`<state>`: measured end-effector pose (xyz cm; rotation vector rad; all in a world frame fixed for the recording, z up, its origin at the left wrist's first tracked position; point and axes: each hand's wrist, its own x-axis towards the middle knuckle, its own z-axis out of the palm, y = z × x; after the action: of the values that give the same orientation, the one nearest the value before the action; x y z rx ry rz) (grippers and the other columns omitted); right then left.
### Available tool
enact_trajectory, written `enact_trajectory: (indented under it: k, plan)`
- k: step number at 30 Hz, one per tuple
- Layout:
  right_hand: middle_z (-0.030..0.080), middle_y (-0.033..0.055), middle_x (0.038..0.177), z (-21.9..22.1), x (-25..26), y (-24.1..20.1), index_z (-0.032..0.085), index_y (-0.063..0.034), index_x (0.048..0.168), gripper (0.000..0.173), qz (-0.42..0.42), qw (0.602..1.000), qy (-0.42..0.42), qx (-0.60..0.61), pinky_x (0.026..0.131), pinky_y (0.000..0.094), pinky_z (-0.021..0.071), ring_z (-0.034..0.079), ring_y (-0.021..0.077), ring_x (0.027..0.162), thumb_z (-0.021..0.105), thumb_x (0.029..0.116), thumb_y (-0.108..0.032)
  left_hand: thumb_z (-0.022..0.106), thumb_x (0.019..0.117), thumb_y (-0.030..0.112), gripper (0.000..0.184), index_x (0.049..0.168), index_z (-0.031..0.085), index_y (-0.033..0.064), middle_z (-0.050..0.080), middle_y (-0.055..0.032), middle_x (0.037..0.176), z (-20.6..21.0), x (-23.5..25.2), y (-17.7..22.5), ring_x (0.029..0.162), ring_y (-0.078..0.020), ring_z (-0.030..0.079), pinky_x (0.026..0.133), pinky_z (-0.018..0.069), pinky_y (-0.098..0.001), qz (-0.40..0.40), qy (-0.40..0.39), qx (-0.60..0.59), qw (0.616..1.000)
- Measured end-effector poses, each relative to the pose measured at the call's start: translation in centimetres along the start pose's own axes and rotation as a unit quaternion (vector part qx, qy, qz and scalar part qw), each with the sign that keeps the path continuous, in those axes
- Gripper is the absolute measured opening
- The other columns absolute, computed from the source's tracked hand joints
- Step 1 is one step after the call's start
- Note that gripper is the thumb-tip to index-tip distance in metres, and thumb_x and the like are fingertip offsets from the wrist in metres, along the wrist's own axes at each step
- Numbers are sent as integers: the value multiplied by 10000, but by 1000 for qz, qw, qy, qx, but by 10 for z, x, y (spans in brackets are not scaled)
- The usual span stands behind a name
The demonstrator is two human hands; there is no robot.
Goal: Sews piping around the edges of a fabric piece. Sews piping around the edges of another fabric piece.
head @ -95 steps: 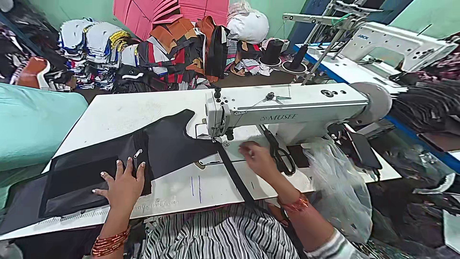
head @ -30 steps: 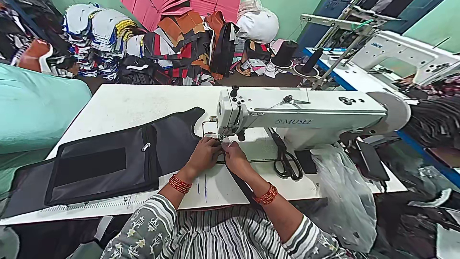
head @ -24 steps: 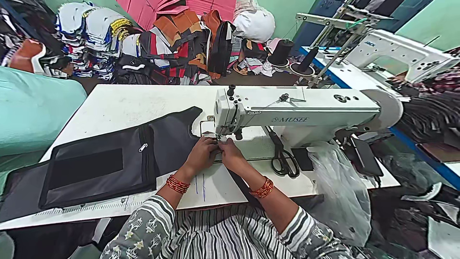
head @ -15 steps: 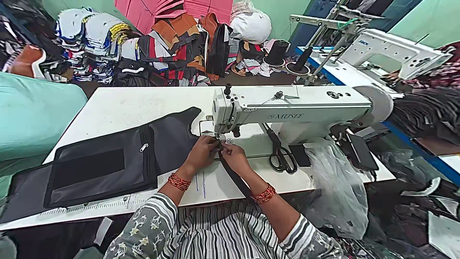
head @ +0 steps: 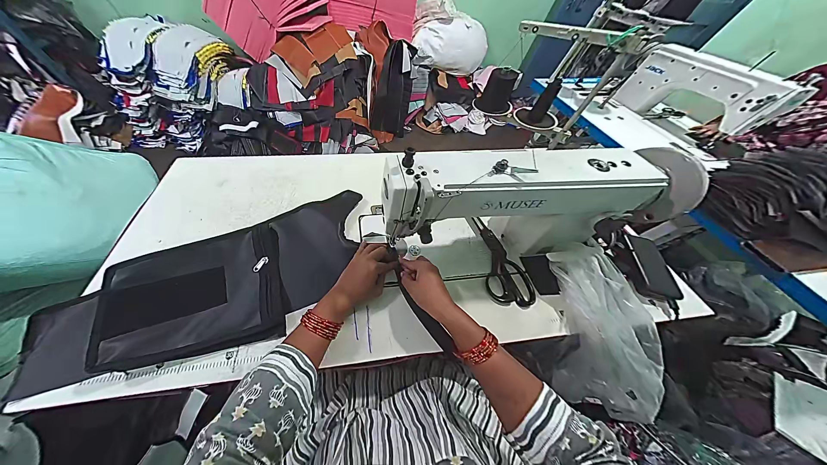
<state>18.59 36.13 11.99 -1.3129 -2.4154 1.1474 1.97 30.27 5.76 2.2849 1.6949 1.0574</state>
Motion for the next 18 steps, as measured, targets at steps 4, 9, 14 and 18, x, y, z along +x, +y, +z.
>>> enact_trajectory:
  k: [4,9,14,18]
  plan:
    - [538,294,1346,4,-3,-7,562,48,1417,402,-16,994,-32,-106,1052,365,466,582,341,1216,434,1042,-20,550,887,-17,269,991,797,11,753,-180,1101,-4,0,6,1200,-383,663,1133,392,-603,-34,15,-42,998]
    - [475,305,1412,7,-3,-16,544,85,1392,388,-6,978,-76,-196,1025,388,494,603,365,1201,383,1045,20,559,886,-42,271,1085,743,-36,729,-212,1168,-5,3,9,1196,-380,665,1125,422,-565,-83,28,-69,994]
    - [472,300,1410,5,-3,-17,562,80,1373,374,-4,975,-89,-202,1040,379,486,594,355,1220,401,1042,13,543,880,-8,446,1301,689,10,657,-242,1217,-8,10,15,1226,-410,584,1131,387,-521,-85,-89,21,992]
    - [482,295,1400,7,-2,-14,534,64,1422,412,-11,976,-79,-200,1034,374,490,597,353,1210,409,1030,24,542,872,52,483,1338,657,-4,625,-254,1285,-11,13,15,1298,-425,538,1146,391,-488,-110,-108,51,987]
